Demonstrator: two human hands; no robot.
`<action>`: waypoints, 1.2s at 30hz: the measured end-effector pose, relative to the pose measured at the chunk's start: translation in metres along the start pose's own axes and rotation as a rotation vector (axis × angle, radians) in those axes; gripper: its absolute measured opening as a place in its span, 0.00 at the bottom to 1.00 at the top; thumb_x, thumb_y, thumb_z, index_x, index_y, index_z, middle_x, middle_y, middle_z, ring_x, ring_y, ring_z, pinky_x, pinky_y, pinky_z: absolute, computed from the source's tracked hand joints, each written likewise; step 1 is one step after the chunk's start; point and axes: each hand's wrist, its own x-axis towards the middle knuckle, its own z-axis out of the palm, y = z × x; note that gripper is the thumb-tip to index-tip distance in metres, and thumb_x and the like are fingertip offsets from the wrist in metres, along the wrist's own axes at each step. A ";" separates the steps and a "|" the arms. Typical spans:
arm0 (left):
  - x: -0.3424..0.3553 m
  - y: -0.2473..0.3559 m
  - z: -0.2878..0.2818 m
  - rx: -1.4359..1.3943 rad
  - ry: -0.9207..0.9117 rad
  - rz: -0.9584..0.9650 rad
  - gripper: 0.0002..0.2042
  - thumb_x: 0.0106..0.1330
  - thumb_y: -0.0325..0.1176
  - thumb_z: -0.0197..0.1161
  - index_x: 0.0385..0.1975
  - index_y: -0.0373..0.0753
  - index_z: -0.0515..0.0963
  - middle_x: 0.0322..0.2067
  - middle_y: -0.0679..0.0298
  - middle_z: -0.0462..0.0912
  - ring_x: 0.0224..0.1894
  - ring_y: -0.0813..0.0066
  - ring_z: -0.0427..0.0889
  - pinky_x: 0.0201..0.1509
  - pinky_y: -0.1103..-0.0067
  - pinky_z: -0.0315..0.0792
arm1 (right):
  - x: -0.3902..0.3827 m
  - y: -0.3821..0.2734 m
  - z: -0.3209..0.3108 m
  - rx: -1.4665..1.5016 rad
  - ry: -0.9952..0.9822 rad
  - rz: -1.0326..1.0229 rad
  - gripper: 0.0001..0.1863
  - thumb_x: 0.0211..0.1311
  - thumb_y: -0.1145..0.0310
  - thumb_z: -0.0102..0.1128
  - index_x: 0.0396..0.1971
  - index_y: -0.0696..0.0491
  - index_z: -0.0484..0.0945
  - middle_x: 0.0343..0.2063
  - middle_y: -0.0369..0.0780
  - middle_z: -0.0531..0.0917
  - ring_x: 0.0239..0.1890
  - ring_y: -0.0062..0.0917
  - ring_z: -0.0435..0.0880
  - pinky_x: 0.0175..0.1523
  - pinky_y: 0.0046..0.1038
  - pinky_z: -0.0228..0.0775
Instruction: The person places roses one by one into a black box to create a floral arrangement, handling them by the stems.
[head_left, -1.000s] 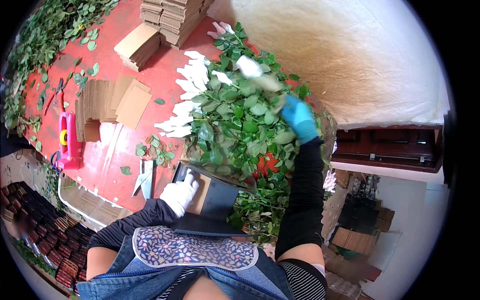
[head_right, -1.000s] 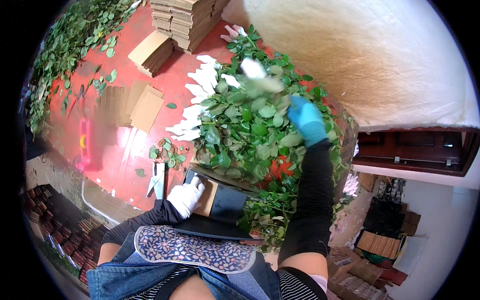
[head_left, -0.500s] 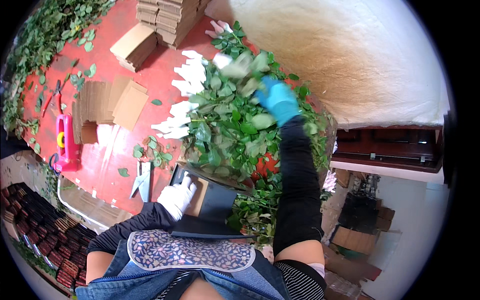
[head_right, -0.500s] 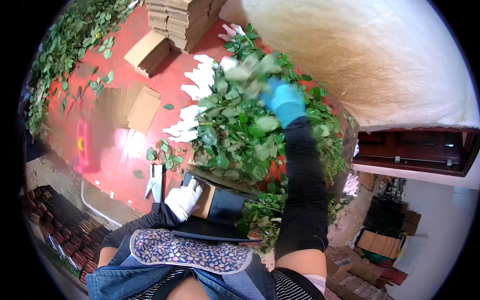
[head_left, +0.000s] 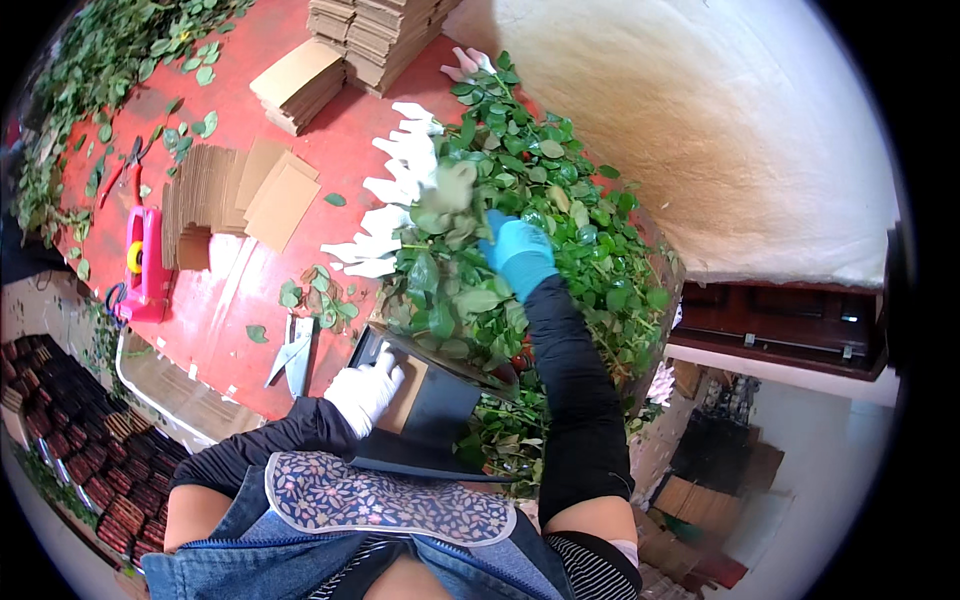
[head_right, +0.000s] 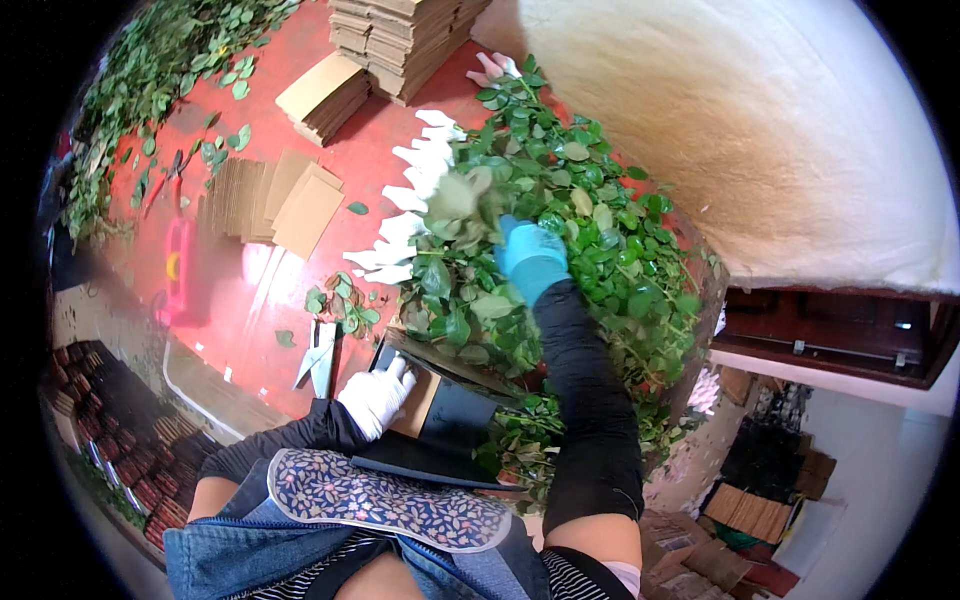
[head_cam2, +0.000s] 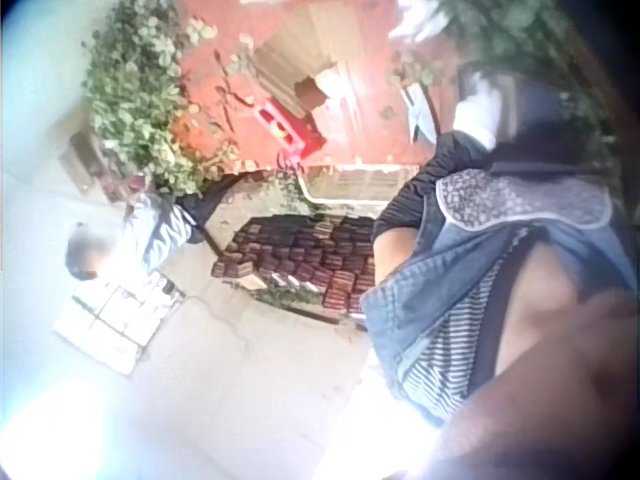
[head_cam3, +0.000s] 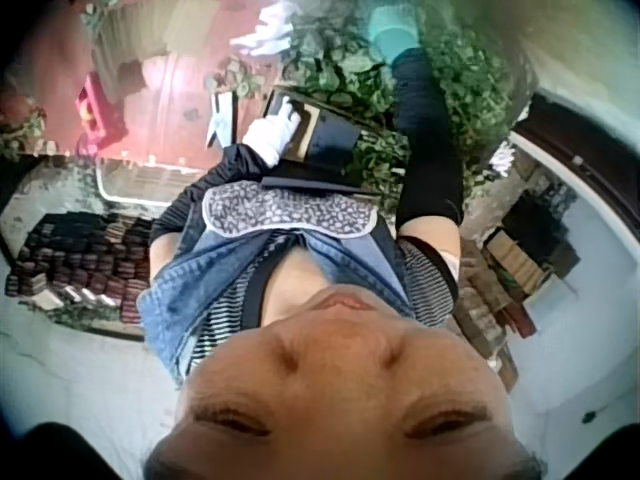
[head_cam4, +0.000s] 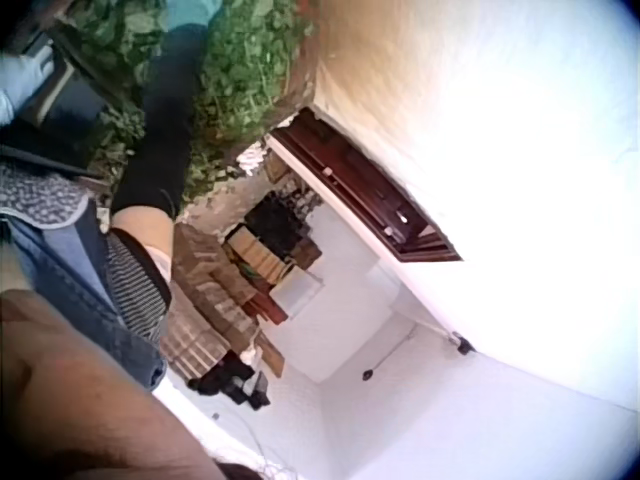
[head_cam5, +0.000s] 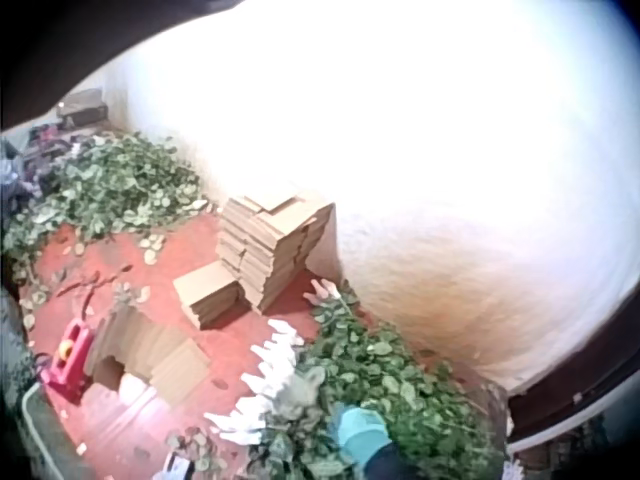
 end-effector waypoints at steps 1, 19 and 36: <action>0.001 -0.001 0.002 -0.017 0.005 -0.020 0.27 0.51 0.35 0.71 0.50 0.37 0.69 0.47 0.52 0.71 0.36 0.56 0.82 0.33 0.64 0.78 | -0.005 0.006 -0.017 -0.015 0.018 -0.003 0.20 0.55 0.63 0.64 0.47 0.52 0.77 0.37 0.51 0.83 0.39 0.48 0.83 0.42 0.44 0.75; 0.003 -0.006 0.017 -0.129 0.103 -0.019 0.24 0.52 0.32 0.69 0.49 0.38 0.70 0.46 0.52 0.72 0.32 0.57 0.82 0.30 0.64 0.78 | -0.037 0.059 -0.071 0.671 0.488 -0.072 0.28 0.55 0.60 0.67 0.52 0.59 0.72 0.48 0.53 0.80 0.50 0.45 0.80 0.55 0.42 0.72; -0.003 -0.006 0.007 -0.080 0.148 0.072 0.24 0.50 0.31 0.70 0.48 0.39 0.70 0.47 0.51 0.71 0.34 0.57 0.83 0.31 0.65 0.78 | -0.028 0.031 -0.092 0.549 0.247 0.045 0.25 0.49 0.71 0.66 0.50 0.59 0.74 0.39 0.51 0.82 0.38 0.43 0.83 0.43 0.41 0.74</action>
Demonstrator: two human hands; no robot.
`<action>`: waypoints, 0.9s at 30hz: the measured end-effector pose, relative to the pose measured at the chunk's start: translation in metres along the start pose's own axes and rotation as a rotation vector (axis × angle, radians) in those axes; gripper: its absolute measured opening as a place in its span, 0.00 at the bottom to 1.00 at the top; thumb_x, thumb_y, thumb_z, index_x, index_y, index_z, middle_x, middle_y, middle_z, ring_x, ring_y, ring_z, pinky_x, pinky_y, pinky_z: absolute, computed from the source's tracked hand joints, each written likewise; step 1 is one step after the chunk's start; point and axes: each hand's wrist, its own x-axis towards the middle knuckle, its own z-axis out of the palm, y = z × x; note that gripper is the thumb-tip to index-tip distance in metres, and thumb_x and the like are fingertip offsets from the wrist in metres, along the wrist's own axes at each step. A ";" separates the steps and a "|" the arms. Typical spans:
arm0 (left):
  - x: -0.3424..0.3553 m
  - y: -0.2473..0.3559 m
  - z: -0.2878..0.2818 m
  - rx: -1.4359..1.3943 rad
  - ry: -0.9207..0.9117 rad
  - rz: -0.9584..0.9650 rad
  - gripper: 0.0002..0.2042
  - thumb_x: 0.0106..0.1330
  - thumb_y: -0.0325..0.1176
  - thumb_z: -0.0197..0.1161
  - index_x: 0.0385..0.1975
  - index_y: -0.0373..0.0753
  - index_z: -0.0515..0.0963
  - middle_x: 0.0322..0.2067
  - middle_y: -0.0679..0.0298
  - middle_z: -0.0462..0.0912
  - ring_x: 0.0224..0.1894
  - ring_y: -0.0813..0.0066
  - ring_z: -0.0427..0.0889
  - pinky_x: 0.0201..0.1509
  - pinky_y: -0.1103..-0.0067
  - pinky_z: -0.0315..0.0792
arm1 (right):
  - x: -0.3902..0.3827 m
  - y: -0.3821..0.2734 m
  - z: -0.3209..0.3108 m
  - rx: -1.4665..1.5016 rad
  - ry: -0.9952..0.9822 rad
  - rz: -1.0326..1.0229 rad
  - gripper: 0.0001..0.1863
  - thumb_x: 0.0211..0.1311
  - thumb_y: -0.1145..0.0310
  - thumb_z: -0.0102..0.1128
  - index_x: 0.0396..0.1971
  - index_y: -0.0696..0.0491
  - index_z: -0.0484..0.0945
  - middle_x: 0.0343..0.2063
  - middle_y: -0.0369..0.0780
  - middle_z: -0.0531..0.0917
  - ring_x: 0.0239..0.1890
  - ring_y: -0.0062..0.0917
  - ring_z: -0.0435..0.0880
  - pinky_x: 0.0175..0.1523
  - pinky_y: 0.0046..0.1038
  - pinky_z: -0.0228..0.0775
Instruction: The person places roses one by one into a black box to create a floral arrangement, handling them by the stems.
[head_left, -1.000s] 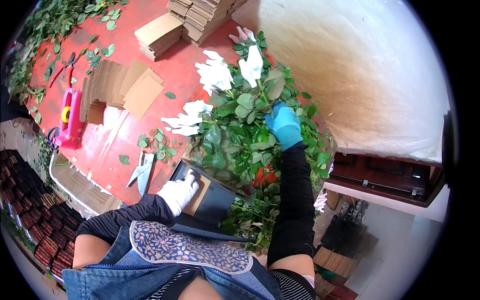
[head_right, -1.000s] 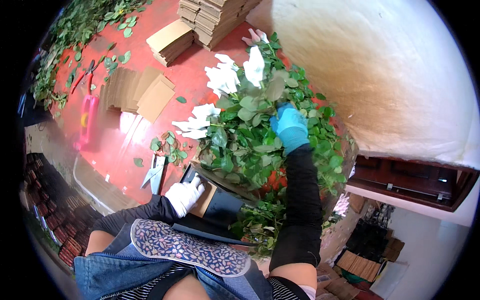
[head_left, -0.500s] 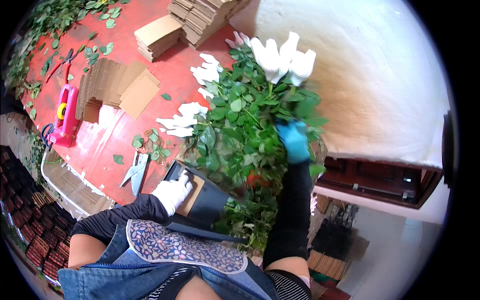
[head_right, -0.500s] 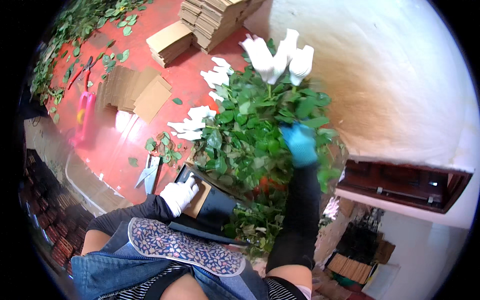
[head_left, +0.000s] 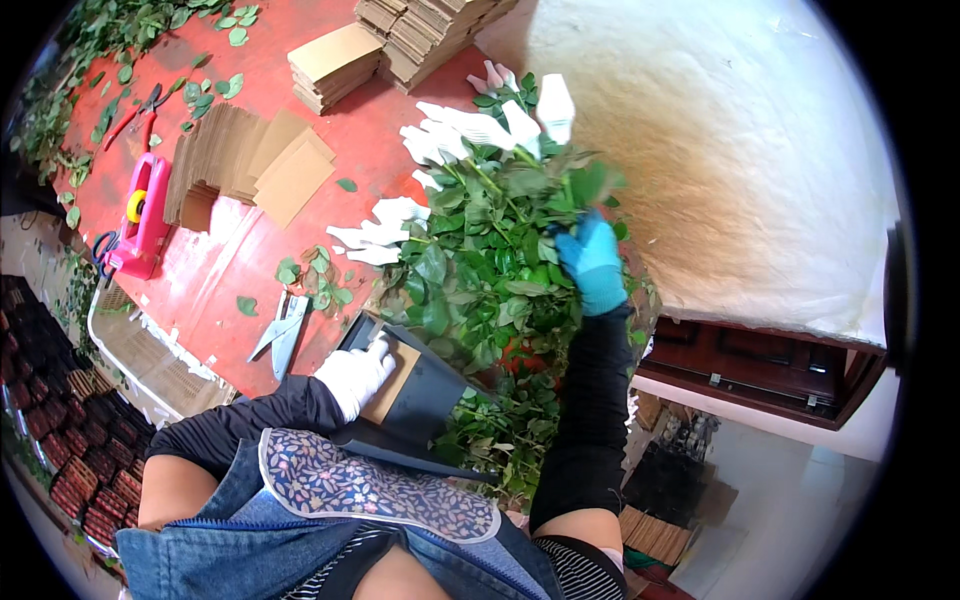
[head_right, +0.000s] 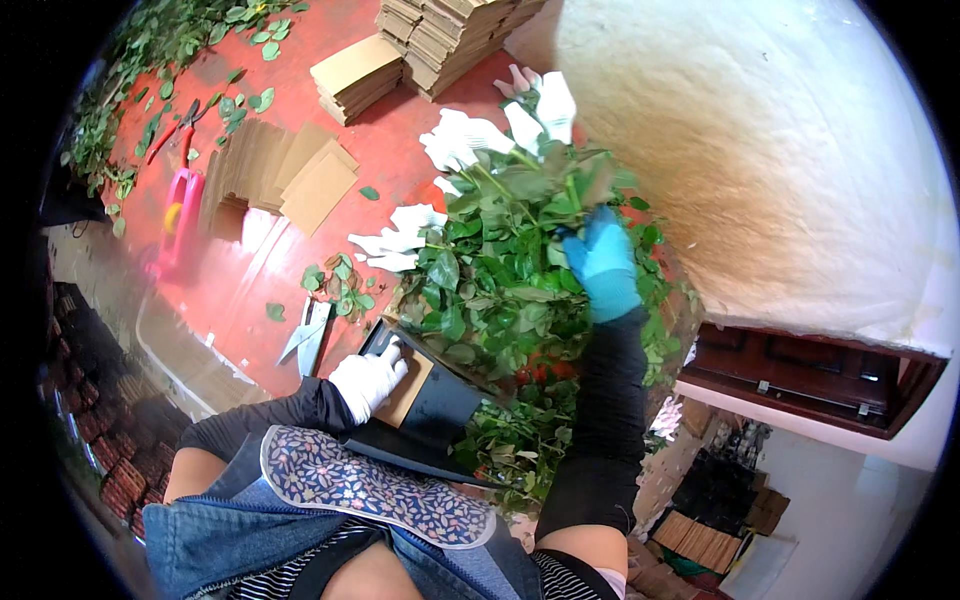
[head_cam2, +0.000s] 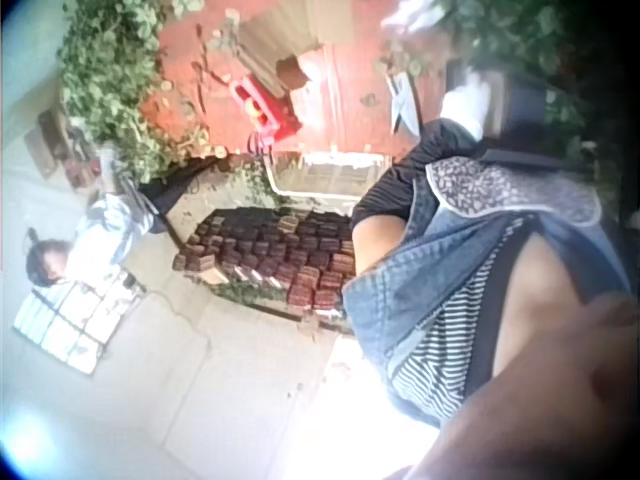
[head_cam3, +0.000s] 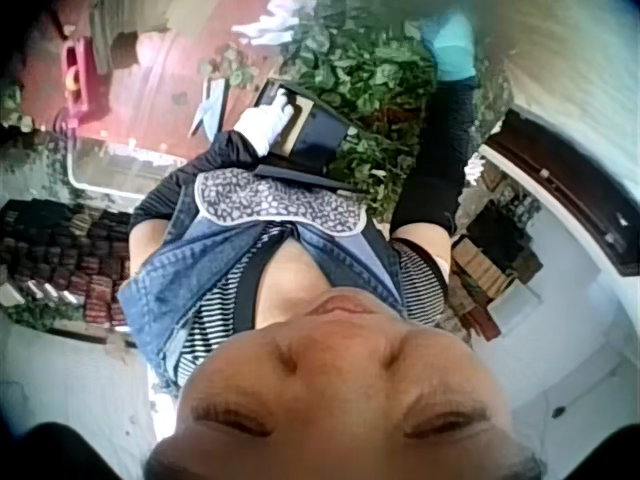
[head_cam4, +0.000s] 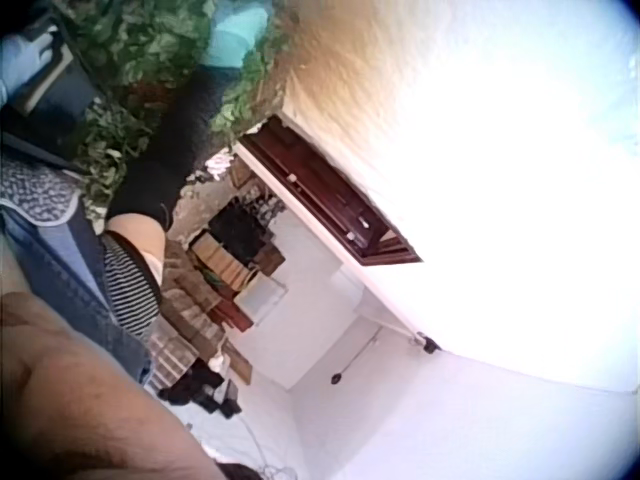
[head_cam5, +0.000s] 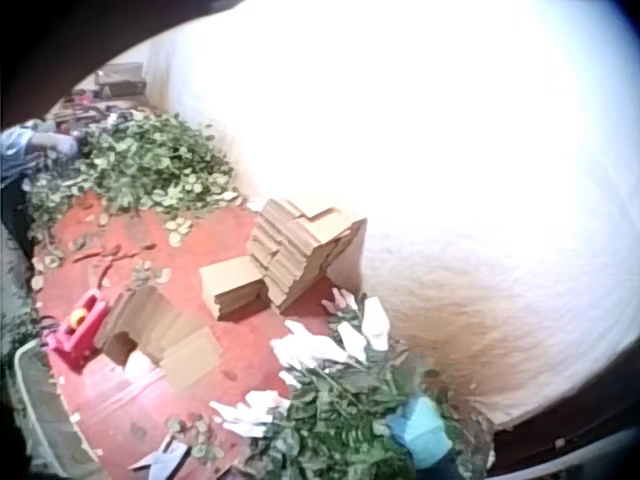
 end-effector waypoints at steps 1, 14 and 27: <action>0.000 0.000 0.000 -0.013 -0.014 -0.030 0.23 0.51 0.31 0.69 0.48 0.39 0.70 0.46 0.51 0.71 0.34 0.57 0.83 0.31 0.65 0.78 | 0.003 0.002 0.013 -0.100 0.011 -0.040 0.27 0.48 0.69 0.68 0.51 0.58 0.74 0.39 0.52 0.81 0.39 0.44 0.82 0.43 0.41 0.74; 0.003 -0.003 0.010 -0.042 0.006 -0.047 0.18 0.54 0.29 0.63 0.45 0.38 0.71 0.48 0.50 0.72 0.32 0.56 0.82 0.30 0.65 0.78 | 0.015 -0.011 0.078 -0.648 -0.312 -0.102 0.30 0.58 0.59 0.64 0.59 0.53 0.69 0.44 0.52 0.82 0.44 0.47 0.82 0.47 0.44 0.75; -0.003 -0.001 -0.001 0.080 0.122 0.071 0.14 0.59 0.30 0.59 0.45 0.39 0.71 0.46 0.50 0.73 0.31 0.55 0.83 0.30 0.64 0.79 | -0.027 -0.040 -0.007 -0.708 0.054 -0.130 0.15 0.51 0.60 0.67 0.33 0.53 0.78 0.31 0.49 0.82 0.35 0.48 0.82 0.39 0.47 0.73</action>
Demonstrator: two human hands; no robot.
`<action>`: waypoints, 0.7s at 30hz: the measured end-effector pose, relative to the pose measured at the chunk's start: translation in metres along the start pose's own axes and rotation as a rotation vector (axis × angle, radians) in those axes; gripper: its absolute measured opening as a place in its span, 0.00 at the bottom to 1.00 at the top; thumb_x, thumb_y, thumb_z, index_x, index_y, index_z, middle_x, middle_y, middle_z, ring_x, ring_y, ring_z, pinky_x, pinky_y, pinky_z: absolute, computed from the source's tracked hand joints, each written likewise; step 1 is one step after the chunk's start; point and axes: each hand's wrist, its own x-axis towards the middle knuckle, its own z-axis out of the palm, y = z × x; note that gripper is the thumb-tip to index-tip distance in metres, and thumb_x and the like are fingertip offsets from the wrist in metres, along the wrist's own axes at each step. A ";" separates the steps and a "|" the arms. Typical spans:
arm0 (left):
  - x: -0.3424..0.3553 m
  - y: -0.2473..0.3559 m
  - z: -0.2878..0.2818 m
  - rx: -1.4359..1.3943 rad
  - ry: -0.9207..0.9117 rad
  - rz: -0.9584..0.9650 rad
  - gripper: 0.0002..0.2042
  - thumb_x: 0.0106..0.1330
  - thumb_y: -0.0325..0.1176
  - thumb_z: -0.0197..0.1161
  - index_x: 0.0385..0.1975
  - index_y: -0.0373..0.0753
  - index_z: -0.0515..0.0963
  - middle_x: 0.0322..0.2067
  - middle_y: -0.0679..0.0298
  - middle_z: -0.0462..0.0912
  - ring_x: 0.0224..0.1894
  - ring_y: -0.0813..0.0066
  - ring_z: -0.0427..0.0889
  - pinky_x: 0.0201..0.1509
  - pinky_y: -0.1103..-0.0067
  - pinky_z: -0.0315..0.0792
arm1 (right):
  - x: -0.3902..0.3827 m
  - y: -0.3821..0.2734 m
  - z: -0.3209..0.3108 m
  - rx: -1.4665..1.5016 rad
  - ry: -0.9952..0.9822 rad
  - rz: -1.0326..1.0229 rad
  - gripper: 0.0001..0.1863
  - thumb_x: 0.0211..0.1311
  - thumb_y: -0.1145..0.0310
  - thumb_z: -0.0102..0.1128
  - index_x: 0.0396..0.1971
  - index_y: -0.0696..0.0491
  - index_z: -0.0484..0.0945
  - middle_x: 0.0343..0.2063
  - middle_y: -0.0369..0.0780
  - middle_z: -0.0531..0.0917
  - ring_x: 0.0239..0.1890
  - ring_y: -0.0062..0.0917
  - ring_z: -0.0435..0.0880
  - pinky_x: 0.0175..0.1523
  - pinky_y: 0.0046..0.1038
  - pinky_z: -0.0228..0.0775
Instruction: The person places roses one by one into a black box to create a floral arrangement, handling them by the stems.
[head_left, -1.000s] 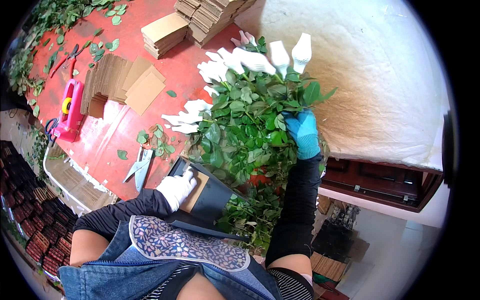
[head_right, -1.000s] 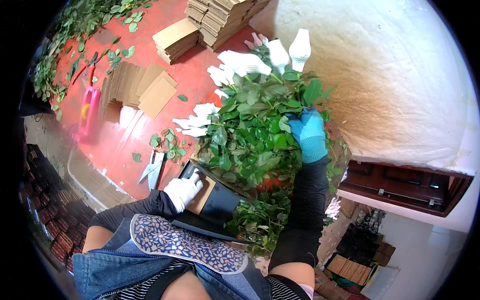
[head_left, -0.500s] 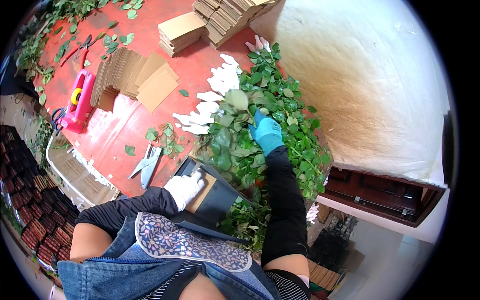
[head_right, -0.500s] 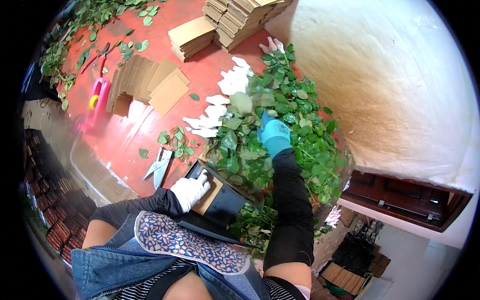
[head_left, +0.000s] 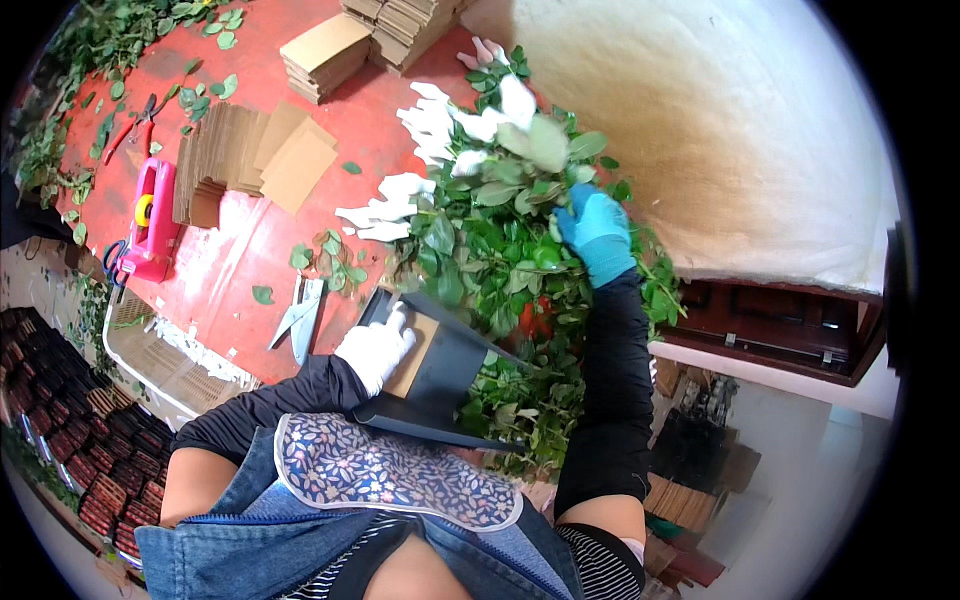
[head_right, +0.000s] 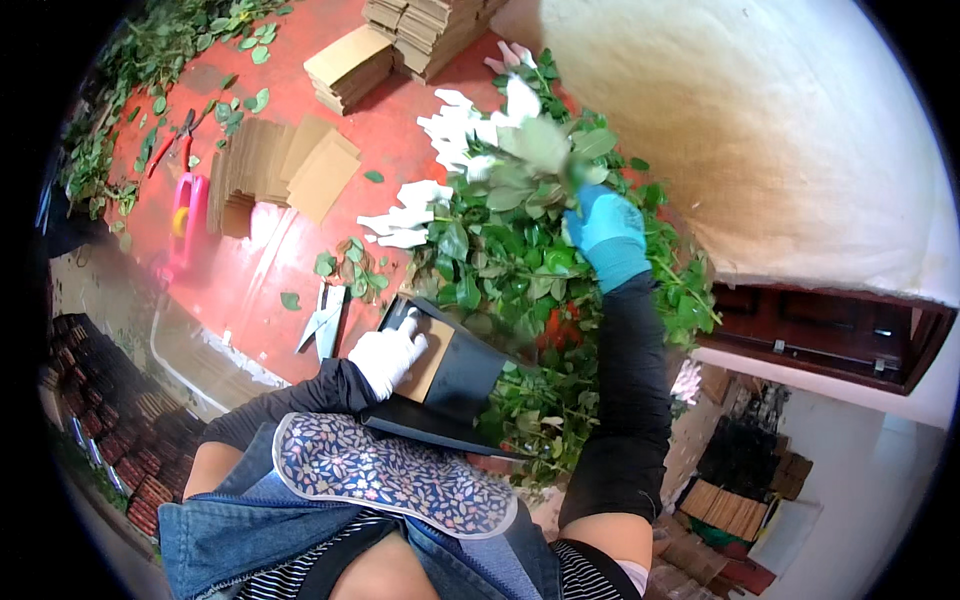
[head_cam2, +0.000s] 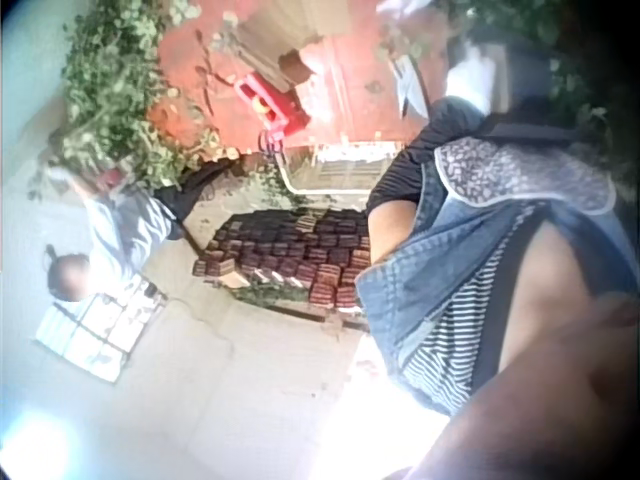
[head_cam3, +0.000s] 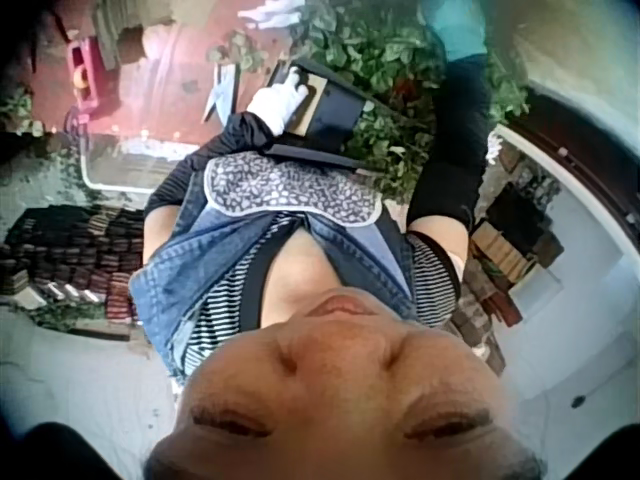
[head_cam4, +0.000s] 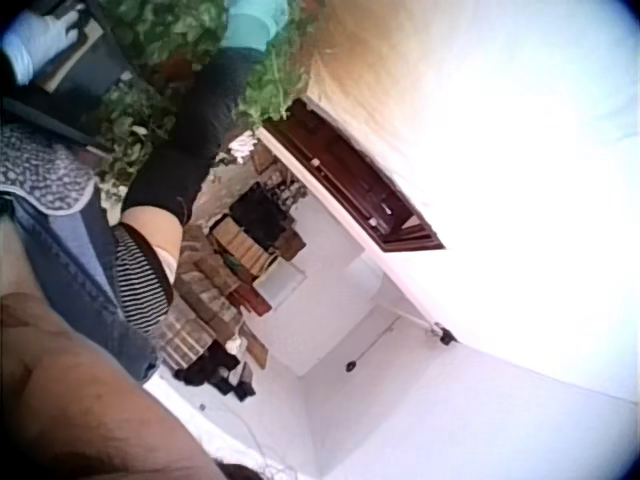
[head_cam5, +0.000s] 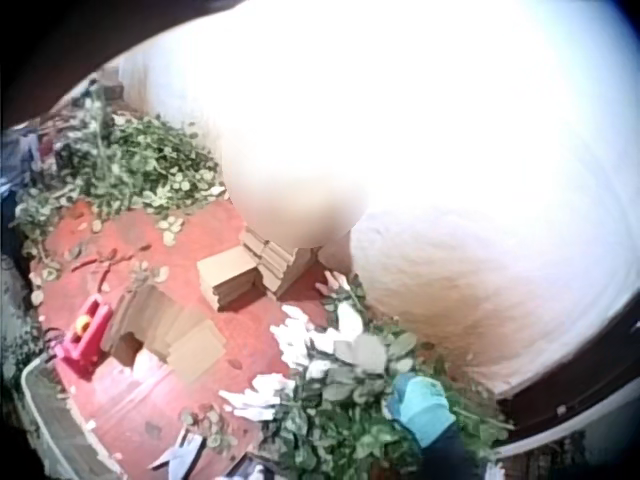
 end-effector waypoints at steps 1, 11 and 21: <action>-0.002 0.000 0.005 0.003 0.026 0.020 0.10 0.63 0.30 0.54 0.44 0.38 0.71 0.45 0.49 0.75 0.28 0.56 0.83 0.28 0.64 0.78 | -0.006 0.005 -0.007 -0.052 -0.046 0.080 0.15 0.51 0.59 0.67 0.33 0.53 0.78 0.30 0.50 0.82 0.35 0.48 0.81 0.39 0.47 0.73; 0.000 -0.008 0.025 -0.092 0.029 -0.044 0.12 0.71 0.37 0.50 0.46 0.37 0.66 0.23 0.51 0.81 0.26 0.52 0.83 0.30 0.61 0.76 | -0.086 0.046 -0.188 0.335 0.614 0.022 0.10 0.59 0.72 0.59 0.40 0.58 0.81 0.35 0.47 0.84 0.35 0.29 0.84 0.38 0.31 0.76; 0.003 0.000 0.010 -0.027 -0.205 -0.131 0.27 0.52 0.32 0.70 0.53 0.35 0.69 0.46 0.52 0.70 0.36 0.53 0.82 0.36 0.65 0.78 | -0.007 0.025 0.028 0.009 -0.186 0.051 0.20 0.57 0.55 0.62 0.44 0.53 0.78 0.39 0.49 0.83 0.43 0.46 0.83 0.48 0.45 0.74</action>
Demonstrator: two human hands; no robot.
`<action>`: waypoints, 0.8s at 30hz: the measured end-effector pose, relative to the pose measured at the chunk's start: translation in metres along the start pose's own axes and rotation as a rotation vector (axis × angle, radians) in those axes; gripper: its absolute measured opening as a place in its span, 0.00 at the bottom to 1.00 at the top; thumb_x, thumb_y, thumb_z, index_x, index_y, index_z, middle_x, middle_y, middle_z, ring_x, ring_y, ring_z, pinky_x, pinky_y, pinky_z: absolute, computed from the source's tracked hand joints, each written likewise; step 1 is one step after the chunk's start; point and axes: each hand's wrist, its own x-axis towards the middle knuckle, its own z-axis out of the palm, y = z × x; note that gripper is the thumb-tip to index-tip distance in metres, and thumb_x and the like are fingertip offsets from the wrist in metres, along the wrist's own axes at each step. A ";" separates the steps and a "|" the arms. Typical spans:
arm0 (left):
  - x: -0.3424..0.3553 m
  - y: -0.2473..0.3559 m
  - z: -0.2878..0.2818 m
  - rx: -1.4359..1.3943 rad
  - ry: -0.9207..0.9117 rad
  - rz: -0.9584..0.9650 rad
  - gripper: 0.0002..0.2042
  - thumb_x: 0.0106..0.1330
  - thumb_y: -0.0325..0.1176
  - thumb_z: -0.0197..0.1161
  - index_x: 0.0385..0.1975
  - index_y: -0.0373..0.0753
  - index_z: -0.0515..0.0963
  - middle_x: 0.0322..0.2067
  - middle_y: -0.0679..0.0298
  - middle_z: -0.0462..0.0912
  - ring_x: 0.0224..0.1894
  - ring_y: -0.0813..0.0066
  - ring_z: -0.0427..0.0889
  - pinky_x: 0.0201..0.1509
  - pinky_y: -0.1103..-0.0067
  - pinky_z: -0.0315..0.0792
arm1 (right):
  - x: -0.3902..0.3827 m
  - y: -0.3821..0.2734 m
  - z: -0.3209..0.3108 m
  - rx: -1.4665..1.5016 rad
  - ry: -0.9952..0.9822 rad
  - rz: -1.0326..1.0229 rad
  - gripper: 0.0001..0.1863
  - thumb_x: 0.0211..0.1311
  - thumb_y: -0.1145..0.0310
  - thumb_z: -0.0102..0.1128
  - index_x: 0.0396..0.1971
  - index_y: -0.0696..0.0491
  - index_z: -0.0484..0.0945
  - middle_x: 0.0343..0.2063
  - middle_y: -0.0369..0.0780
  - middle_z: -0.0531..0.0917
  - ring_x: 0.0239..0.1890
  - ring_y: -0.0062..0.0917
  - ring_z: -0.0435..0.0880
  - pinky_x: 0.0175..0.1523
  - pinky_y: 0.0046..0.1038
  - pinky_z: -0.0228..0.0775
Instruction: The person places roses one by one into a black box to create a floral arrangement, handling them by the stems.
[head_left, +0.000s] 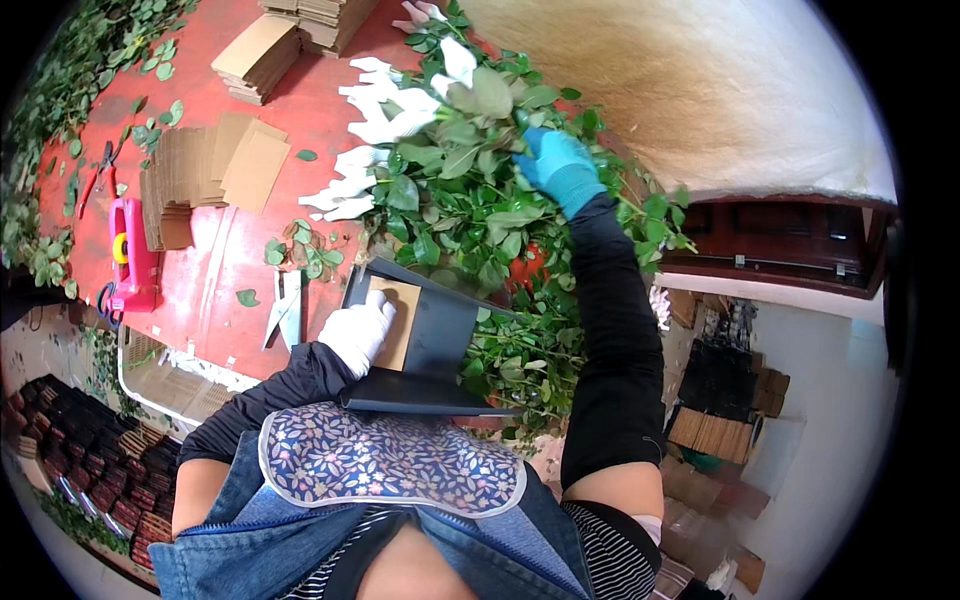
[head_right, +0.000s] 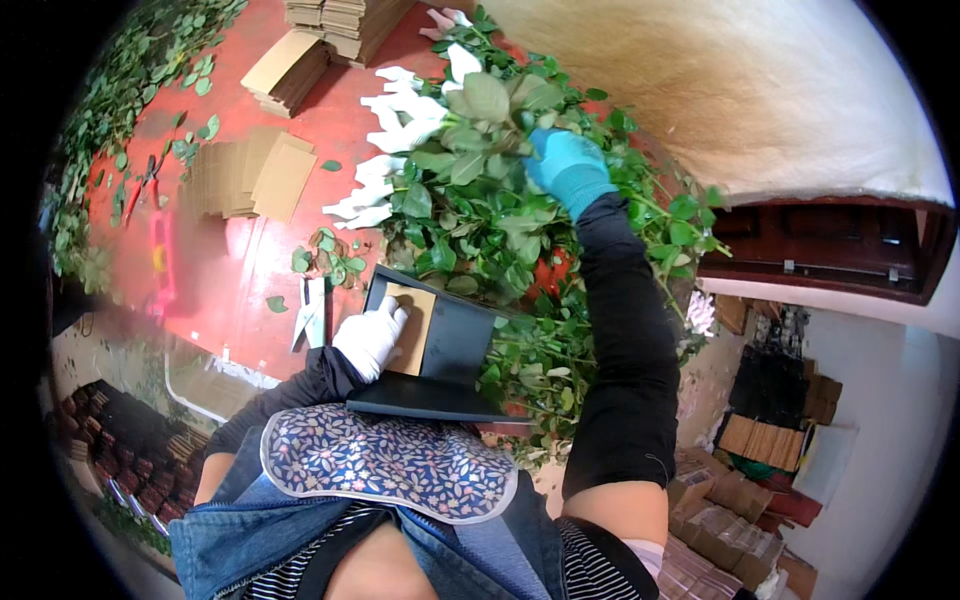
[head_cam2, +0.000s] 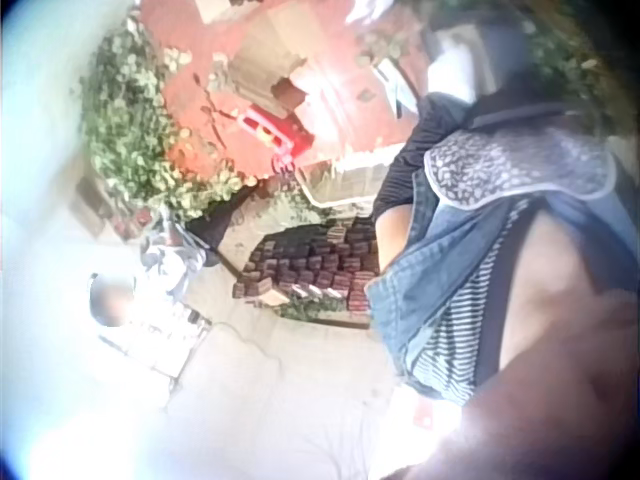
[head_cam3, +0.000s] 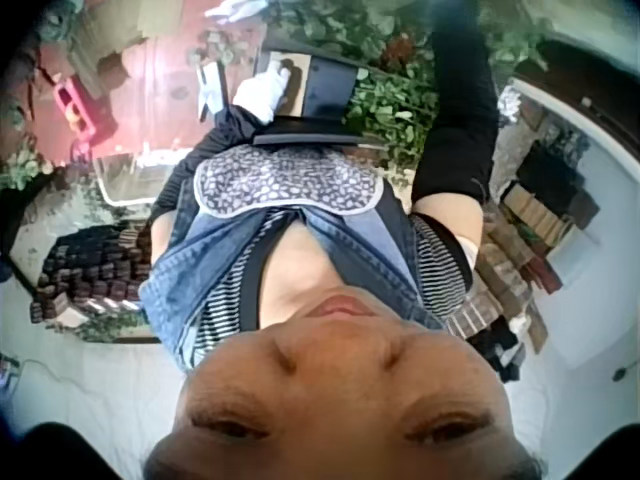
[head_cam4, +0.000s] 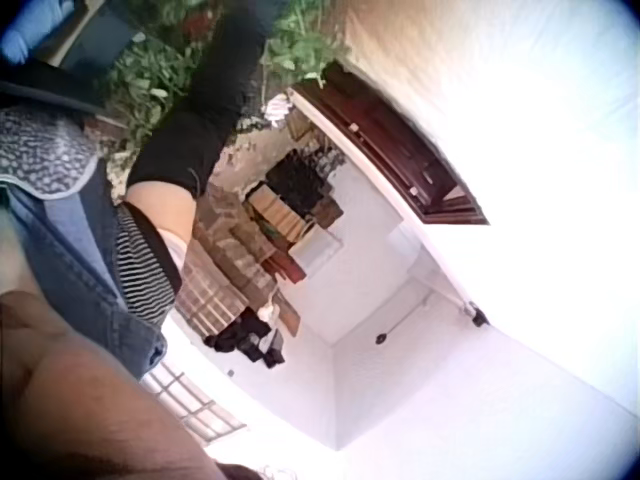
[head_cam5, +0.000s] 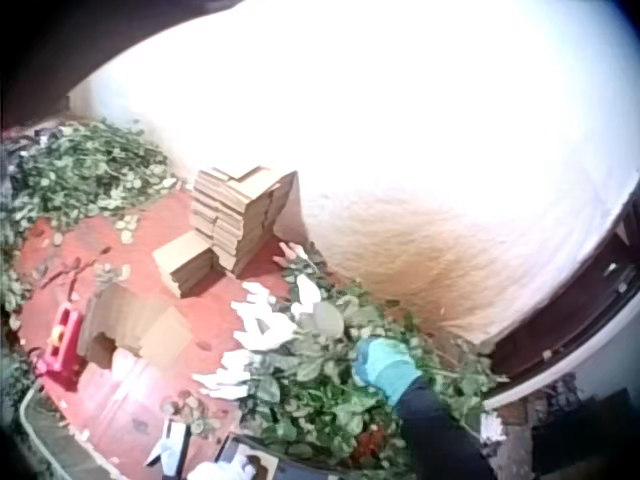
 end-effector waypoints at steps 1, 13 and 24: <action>0.001 0.000 0.002 -0.005 0.010 -0.008 0.27 0.52 0.32 0.70 0.53 0.35 0.69 0.46 0.51 0.70 0.36 0.53 0.82 0.36 0.65 0.78 | 0.003 -0.006 0.013 0.073 -0.023 -0.046 0.21 0.54 0.55 0.65 0.43 0.54 0.76 0.34 0.51 0.81 0.38 0.49 0.81 0.42 0.46 0.71; 0.000 0.000 0.005 -0.039 0.031 -0.006 0.24 0.53 0.31 0.68 0.50 0.34 0.69 0.43 0.51 0.72 0.33 0.53 0.82 0.33 0.65 0.78 | 0.004 -0.037 0.064 0.123 -0.181 -0.092 0.29 0.55 0.59 0.66 0.58 0.48 0.72 0.40 0.50 0.82 0.41 0.49 0.81 0.45 0.46 0.73; -0.001 0.002 0.000 -0.026 0.011 -0.023 0.27 0.53 0.31 0.69 0.53 0.35 0.68 0.46 0.52 0.71 0.36 0.53 0.82 0.37 0.65 0.78 | -0.042 0.038 -0.012 0.740 0.259 -0.018 0.16 0.49 0.65 0.64 0.34 0.60 0.79 0.26 0.52 0.82 0.30 0.43 0.83 0.36 0.39 0.72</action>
